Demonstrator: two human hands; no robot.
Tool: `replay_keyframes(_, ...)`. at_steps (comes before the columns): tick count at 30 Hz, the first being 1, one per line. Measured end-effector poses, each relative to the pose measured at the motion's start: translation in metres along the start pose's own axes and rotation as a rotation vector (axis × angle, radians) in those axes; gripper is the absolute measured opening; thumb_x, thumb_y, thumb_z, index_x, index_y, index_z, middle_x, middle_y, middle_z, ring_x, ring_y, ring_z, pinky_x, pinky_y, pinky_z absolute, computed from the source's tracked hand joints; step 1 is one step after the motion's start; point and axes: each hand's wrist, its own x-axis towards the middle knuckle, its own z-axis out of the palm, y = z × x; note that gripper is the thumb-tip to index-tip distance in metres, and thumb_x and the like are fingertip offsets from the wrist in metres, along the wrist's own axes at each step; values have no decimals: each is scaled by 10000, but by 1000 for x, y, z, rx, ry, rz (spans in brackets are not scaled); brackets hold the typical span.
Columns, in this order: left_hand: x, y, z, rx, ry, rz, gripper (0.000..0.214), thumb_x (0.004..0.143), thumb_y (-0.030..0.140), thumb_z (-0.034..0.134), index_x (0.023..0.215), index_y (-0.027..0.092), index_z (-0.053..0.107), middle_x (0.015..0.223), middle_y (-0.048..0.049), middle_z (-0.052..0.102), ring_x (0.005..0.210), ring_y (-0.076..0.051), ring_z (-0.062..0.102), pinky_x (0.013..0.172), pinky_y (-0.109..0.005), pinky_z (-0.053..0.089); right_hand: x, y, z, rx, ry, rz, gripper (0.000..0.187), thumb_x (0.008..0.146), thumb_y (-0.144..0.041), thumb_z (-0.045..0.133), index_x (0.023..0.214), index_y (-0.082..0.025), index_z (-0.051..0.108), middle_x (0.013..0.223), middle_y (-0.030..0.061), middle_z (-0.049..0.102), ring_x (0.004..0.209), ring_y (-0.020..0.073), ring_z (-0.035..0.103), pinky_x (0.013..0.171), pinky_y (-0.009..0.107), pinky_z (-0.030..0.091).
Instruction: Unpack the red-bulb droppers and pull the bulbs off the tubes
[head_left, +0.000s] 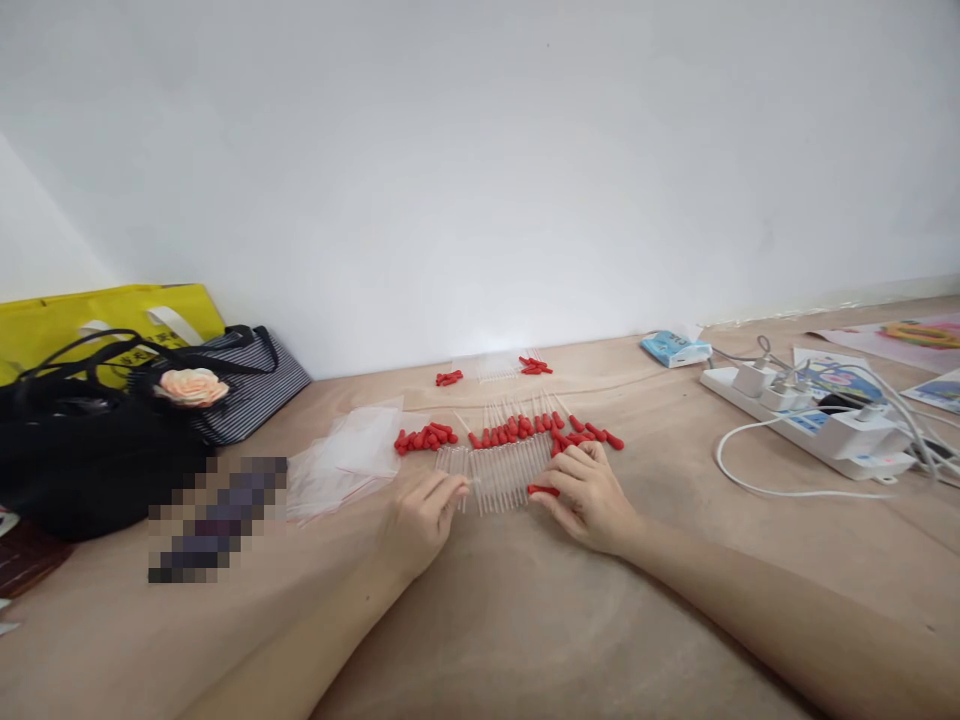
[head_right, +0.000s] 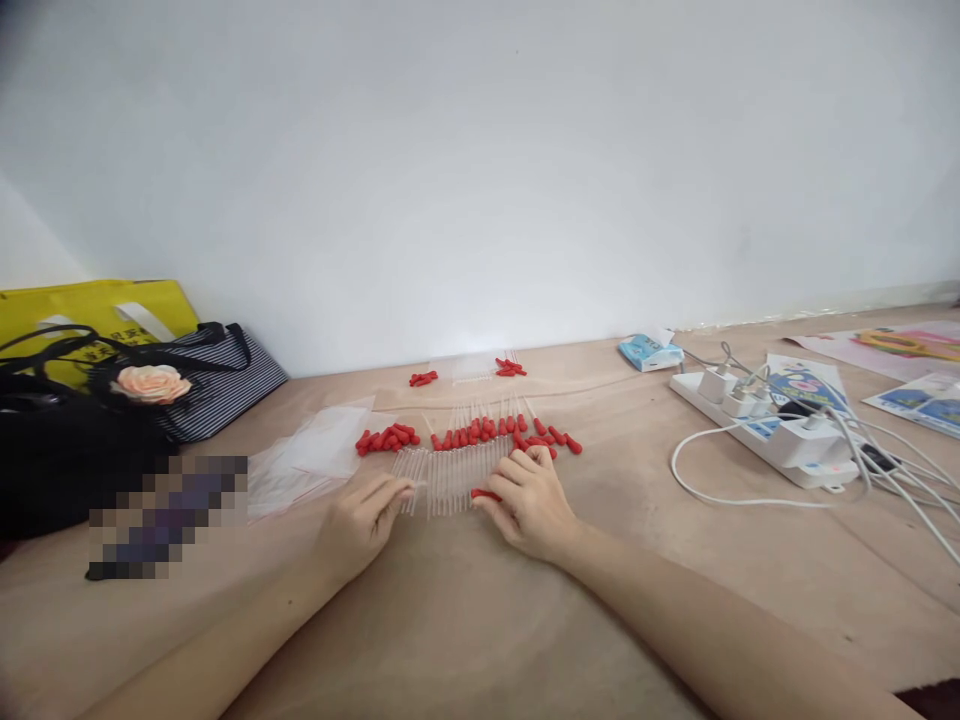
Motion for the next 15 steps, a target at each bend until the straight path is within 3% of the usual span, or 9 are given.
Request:
replay_keyframes(5, 8, -26, 1, -120, -125, -461, 327, 806, 175, 329, 1035, 125, 557, 936, -82, 589, 888, -168, 559, 793, -285, 434, 9, 13, -6, -29, 153, 208, 209, 829, -327, 449, 815, -212, 624, 773, 26, 590, 730, 130, 511, 697, 295, 270)
replay_keyframes(9, 10, -43, -2, -139, -288, -717, 374, 774, 166, 342, 1087, 94, 533, 892, -78, 612, 736, -149, 598, 701, -257, 457, 13, 38, -11, 49, 178, 483, 223, 801, -353, 452, 780, -209, 622, 760, 23, 602, 698, 135, 531, 657, 275, 325)
replay_keyframes(15, 14, -41, -7, -54, -330, -799, 369, 727, 190, 431, 1070, 106, 539, 765, -36, 648, 699, -156, 598, 649, -234, 430, 9, 88, -17, 209, 130, 864, 243, 704, -385, 515, 748, -172, 623, 620, 13, 607, 471, 107, 479, 455, 226, 325)
